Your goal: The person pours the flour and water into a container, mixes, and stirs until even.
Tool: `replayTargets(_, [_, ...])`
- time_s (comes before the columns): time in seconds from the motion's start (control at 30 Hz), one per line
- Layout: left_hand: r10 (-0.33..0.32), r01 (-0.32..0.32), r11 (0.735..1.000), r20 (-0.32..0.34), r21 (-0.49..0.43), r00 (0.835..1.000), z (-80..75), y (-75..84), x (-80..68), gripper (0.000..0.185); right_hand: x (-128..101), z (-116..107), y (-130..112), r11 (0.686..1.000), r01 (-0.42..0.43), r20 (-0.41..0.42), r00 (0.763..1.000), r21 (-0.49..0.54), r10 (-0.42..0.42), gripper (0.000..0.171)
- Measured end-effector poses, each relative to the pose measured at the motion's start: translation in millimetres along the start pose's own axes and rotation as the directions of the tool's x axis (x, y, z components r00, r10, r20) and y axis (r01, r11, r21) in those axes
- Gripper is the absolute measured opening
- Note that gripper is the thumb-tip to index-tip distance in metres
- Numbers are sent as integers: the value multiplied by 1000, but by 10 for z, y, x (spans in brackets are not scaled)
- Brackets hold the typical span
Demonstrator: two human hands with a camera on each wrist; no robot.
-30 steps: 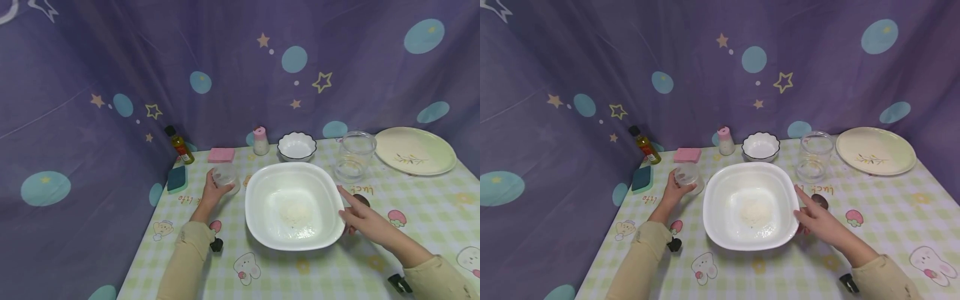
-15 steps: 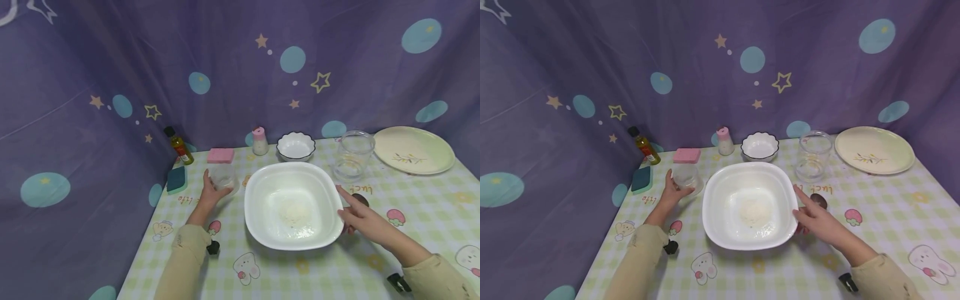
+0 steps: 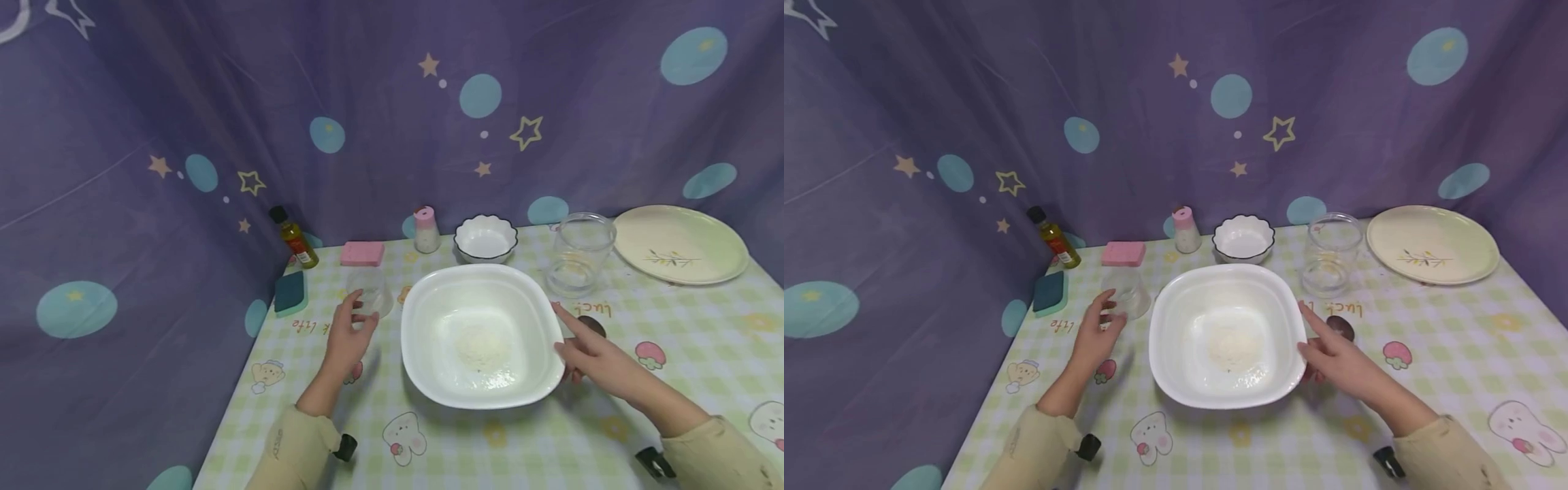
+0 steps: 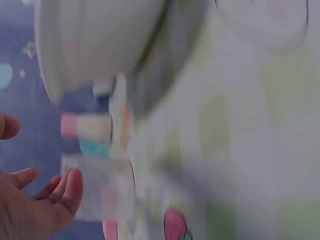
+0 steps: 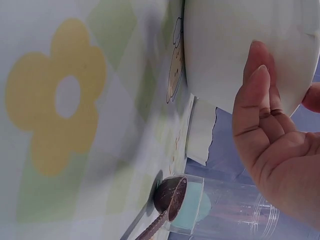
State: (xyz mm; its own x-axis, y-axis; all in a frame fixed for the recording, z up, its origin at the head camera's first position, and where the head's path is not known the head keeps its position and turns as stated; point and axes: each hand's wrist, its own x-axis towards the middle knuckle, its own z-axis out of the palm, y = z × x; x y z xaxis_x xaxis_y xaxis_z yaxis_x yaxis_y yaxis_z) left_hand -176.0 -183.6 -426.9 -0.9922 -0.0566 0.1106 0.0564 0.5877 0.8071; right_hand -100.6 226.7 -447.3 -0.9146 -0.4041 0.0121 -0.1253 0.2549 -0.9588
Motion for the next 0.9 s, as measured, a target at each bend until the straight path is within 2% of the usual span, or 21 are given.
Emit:
replayTargets(0.07, [-30,36,998,95,-61,995,20,78,-88,56,-1,-5,2,1000,4,-3,1000,-5,-4,70])
replayTargets(0.13, [-33,57,991,188,-120,982,49,125,-172,57,-2,-12,3,1000,9,-5,1000,-10,-9,70])
replayTargets(0.27, [13,72,972,360,-224,933,104,186,-360,64,-5,-27,-3,1000,23,-7,1000,-8,-23,69])
replayTargets(0.37, [35,79,967,431,-243,902,134,205,-495,68,-5,-39,-14,999,43,-1,999,4,-43,69])
replayTargets(0.47, [25,85,970,446,-226,895,162,210,-590,70,0,-49,-26,998,54,5,999,12,-54,70])
replayTargets(0.67, [-30,132,969,432,-208,901,201,229,-658,75,10,-57,-30,999,31,7,999,-12,-31,71])
replayTargets(0.9, [-10,142,953,441,-267,898,214,258,-671,78,15,-126,-31,999,17,-3,1000,-33,-17,68])
